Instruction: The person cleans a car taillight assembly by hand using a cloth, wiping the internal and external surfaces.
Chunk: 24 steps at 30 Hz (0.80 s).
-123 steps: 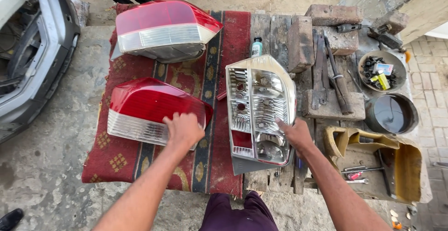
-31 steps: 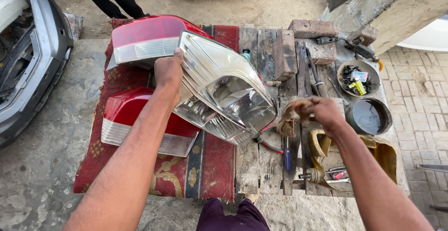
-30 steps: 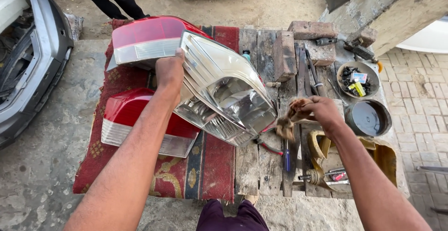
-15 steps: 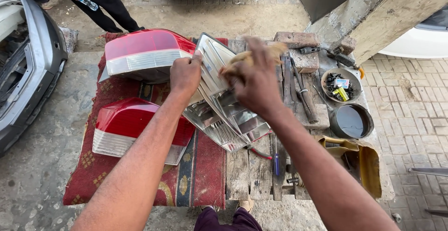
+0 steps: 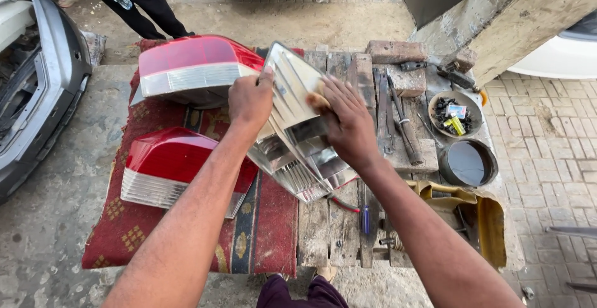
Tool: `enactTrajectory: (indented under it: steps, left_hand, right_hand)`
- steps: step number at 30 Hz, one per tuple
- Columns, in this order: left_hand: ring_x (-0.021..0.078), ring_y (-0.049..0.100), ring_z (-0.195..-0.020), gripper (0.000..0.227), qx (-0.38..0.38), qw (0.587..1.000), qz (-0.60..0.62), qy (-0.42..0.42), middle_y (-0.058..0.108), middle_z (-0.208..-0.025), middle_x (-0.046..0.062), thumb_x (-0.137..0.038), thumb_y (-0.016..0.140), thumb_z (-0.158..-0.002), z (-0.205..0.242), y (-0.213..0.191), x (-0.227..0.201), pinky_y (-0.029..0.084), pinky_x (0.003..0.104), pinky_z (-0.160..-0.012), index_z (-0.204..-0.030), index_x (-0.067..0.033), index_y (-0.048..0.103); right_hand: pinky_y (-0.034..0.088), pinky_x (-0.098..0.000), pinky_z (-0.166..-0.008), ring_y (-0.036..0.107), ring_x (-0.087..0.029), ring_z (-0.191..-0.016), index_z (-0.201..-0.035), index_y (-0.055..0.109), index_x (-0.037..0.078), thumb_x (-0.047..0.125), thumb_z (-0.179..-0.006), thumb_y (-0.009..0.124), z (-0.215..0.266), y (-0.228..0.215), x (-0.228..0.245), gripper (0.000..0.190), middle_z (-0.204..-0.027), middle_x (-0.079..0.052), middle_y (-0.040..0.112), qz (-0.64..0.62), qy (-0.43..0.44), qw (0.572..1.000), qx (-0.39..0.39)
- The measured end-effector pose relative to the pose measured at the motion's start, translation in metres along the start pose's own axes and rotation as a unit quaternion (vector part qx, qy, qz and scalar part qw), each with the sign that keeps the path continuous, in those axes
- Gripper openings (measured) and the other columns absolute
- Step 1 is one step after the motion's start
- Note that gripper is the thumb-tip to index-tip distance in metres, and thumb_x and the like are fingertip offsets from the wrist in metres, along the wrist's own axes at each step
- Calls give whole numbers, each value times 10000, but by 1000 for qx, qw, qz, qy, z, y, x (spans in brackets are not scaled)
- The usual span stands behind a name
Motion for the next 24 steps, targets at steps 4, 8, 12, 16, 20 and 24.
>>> enactTrajectory:
  steps: [4, 8, 12, 16, 20, 24]
  left_hand:
    - [517, 646, -1045, 573, -28, 999, 12, -18, 688, -955, 285, -509, 470, -987, 13, -28, 7, 507, 574, -873, -832, -17, 719]
    - [524, 645, -989, 575, -29, 999, 19, -3, 661, -892, 281, -484, 453, -1020, 14, -31, 8, 507, 575, -838, -800, -5, 683]
    - [505, 649, -1006, 556, -23, 1000, 13, 5, 659, -917, 267, -473, 433, -1043, 11, -25, 5, 513, 579, -851, -879, -18, 708]
    - [510, 637, -1079, 600, -15, 1000, -26, 1, 677, -1019, 265, -555, 434, -1021, -14, -4, 15, 505, 602, -877, -950, -41, 737]
    - [517, 621, -1123, 615, -12, 999, -50, -7, 678, -1084, 281, -579, 428, -1017, -2, -5, 0, 490, 616, -922, -1044, -53, 745]
    - [512, 640, -1100, 591, -22, 999, -38, -4, 681, -1051, 285, -528, 424, -1024, 1, -12, -2, 502, 603, -912, -1055, -35, 748]
  right_hand:
    - [440, -481, -1115, 694, -348, -1132, -1099, 812, 157, 190, -933, 773, 54, -27, -80, 174, -1081, -87, 783, 38, 118, 991, 51]
    - [543, -434, -740, 603, -211, -692, -980, 797, 96, 82, -846, 712, 75, -64, -110, 159, -789, -106, 709, -107, 473, 872, 62]
    - [527, -384, -610, 606, -192, -630, -875, 776, 105, 201, -814, 797, 57, -69, -103, 116, -713, -96, 661, -104, 493, 863, 23]
    - [541, -338, -507, 593, -173, -629, -943, 764, 75, 202, -831, 766, 13, -62, -56, 169, -715, -95, 604, -99, 447, 889, 22]
    - [584, -382, -805, 673, -263, -900, -1130, 733, 44, 83, -965, 677, 5, -19, -30, 178, -930, -126, 691, -56, 235, 970, 14]
    - [568, -371, -776, 703, -269, -863, -1035, 779, 124, 79, -978, 712, 38, -14, -5, 100, -908, -49, 678, 10, 143, 988, -58]
Point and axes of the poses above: each hand's wrist, its own z-axis away from the middle knuckle, its own y-axis out of the palm, x = y × z, the point moved 5 cm from there along -z, towards the middle knuckle
